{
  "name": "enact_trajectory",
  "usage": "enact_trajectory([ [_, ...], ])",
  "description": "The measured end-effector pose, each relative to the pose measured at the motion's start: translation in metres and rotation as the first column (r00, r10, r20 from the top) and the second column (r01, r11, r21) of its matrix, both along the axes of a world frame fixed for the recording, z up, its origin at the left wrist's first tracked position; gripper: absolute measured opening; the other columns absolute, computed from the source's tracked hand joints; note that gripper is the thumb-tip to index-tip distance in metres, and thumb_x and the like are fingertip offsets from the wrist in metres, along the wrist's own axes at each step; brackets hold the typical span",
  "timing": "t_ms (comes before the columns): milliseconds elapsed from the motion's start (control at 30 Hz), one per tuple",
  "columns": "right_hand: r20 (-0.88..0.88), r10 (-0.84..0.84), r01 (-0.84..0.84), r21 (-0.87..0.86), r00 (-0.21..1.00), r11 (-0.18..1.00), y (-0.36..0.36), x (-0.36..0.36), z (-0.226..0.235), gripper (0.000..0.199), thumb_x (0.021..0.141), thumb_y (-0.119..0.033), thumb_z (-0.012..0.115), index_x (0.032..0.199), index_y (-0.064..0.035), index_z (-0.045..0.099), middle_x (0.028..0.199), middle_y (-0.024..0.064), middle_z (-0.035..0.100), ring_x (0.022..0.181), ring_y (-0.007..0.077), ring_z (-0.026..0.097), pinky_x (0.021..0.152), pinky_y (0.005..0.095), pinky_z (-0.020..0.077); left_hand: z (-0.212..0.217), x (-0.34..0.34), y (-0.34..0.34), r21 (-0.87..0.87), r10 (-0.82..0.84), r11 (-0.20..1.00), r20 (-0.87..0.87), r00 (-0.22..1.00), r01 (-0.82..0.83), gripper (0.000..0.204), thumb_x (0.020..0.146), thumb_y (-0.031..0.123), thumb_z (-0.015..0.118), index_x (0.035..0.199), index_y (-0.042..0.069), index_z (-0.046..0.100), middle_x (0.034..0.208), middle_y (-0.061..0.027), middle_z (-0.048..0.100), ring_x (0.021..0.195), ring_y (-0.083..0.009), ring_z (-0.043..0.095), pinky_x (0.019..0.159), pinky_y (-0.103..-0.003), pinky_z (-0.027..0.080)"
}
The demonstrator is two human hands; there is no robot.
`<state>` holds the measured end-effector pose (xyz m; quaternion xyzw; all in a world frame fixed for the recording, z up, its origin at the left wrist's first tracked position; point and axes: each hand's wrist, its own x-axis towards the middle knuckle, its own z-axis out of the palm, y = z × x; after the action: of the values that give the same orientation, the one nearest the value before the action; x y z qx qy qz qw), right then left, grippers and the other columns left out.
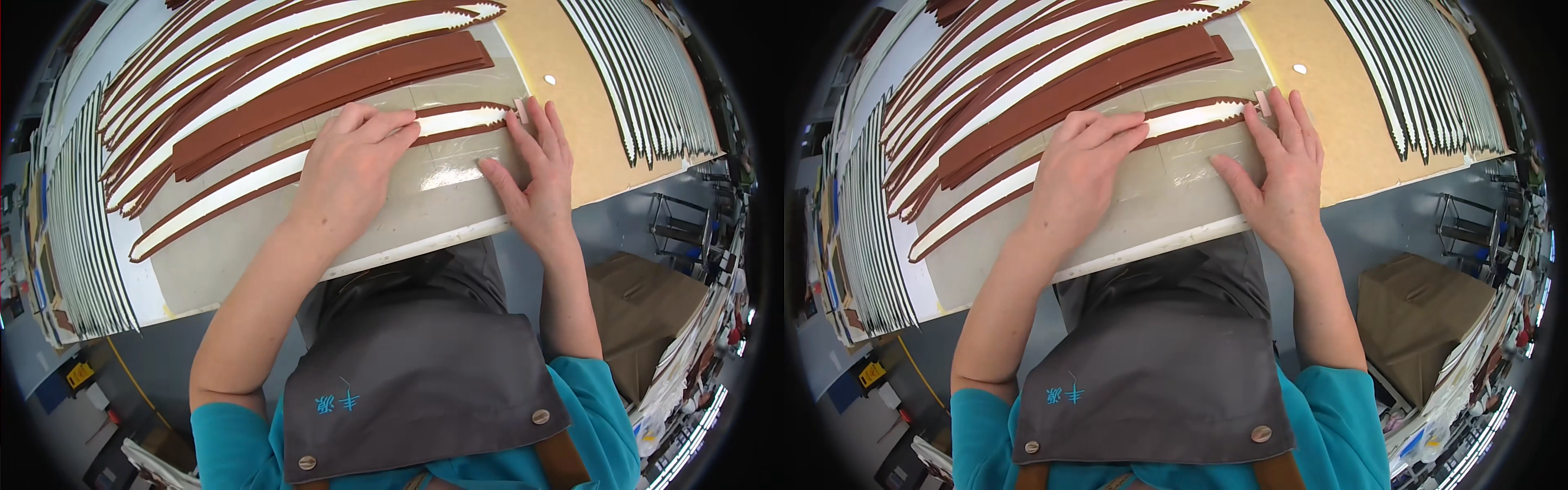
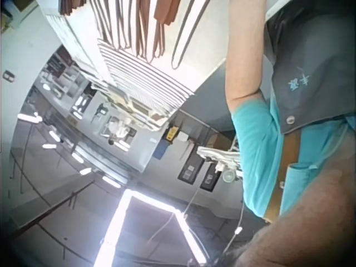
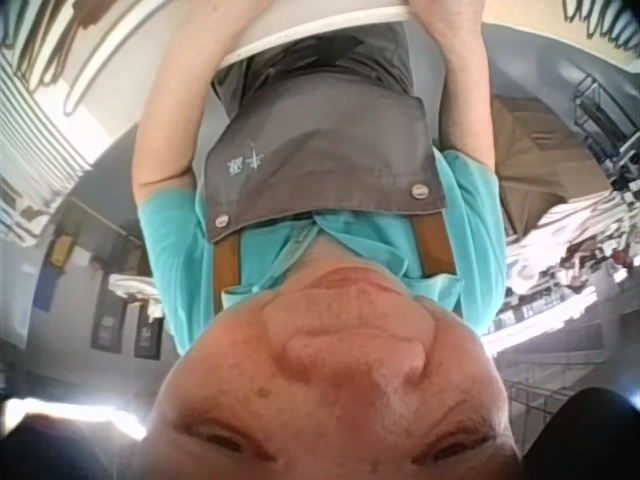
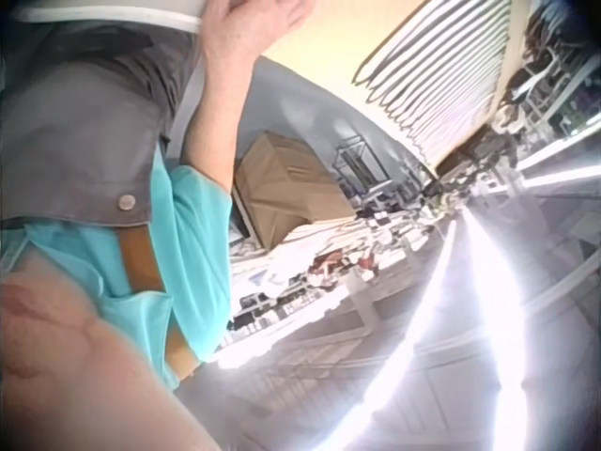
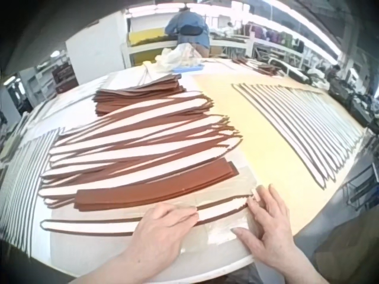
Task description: The person repeatedly picks up a brown serrated strip and a white strip, aligns them together, and presses them onto a flat surface. They use a small orange tool to smooth the joined strips and then place the completed assembly into a growing stack on the table.
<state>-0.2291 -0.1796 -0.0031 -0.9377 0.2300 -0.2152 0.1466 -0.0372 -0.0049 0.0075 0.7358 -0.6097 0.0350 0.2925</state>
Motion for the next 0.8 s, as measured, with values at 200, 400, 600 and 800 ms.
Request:
enact_trajectory([
  [200,0.019,0.019,-0.020,0.029,1.000,0.999,-0.005,0.001,0.000,0.059,0.085,-0.031,0.082,0.134,-0.0034,0.065,0.154,0.0225,0.047,0.149,0.0431,0.034,0.118,0.0516,0.0294,-0.005,-0.007,0.004,-0.020,0.034,0.999,0.021,0.999,-0.034,0.037,0.079,-0.003,0.063,0.114,0.003,0.073,0.123,-0.0023,0.069,0.109,-0.0252,0.060,0.095,-0.039,0.052],
  [400,-0.065,0.107,-0.112,-0.074,0.992,0.991,-0.038,0.018,0.019,0.045,0.081,-0.027,0.085,0.119,-0.0080,0.070,0.147,0.0213,0.053,0.148,0.0437,0.035,0.118,0.0531,0.0275,-0.007,-0.009,0.005,-0.022,0.044,0.999,0.018,0.999,-0.043,0.043,0.077,-0.006,0.061,0.118,0.004,0.071,0.126,-0.0015,0.067,0.114,-0.0263,0.058,0.099,-0.040,0.050],
  [600,-0.169,0.146,-0.119,0.160,0.975,0.980,-0.061,0.041,0.056,0.037,0.079,-0.015,0.086,0.111,-0.0056,0.070,0.112,0.0104,0.073,0.119,0.0247,0.062,0.107,0.0428,0.0410,-0.008,0.003,0.004,0.017,-0.007,1.000,0.002,1.000,0.007,0.037,0.080,-0.006,0.061,0.114,0.004,0.072,0.122,-0.0009,0.068,0.114,-0.0241,0.057,0.100,-0.038,0.049],
  [800,0.233,-0.090,-0.107,0.713,0.968,0.693,0.005,0.052,0.029,0.040,0.084,-0.003,0.081,0.121,0.0034,0.069,0.097,0.0064,0.077,0.090,0.0088,0.068,0.084,0.0240,0.0518,-0.010,0.014,0.001,0.006,-0.089,0.996,-0.040,0.995,0.089,0.033,0.082,-0.004,0.062,0.113,0.004,0.073,0.121,-0.0008,0.069,0.114,-0.0243,0.057,0.101,-0.037,0.050],
])
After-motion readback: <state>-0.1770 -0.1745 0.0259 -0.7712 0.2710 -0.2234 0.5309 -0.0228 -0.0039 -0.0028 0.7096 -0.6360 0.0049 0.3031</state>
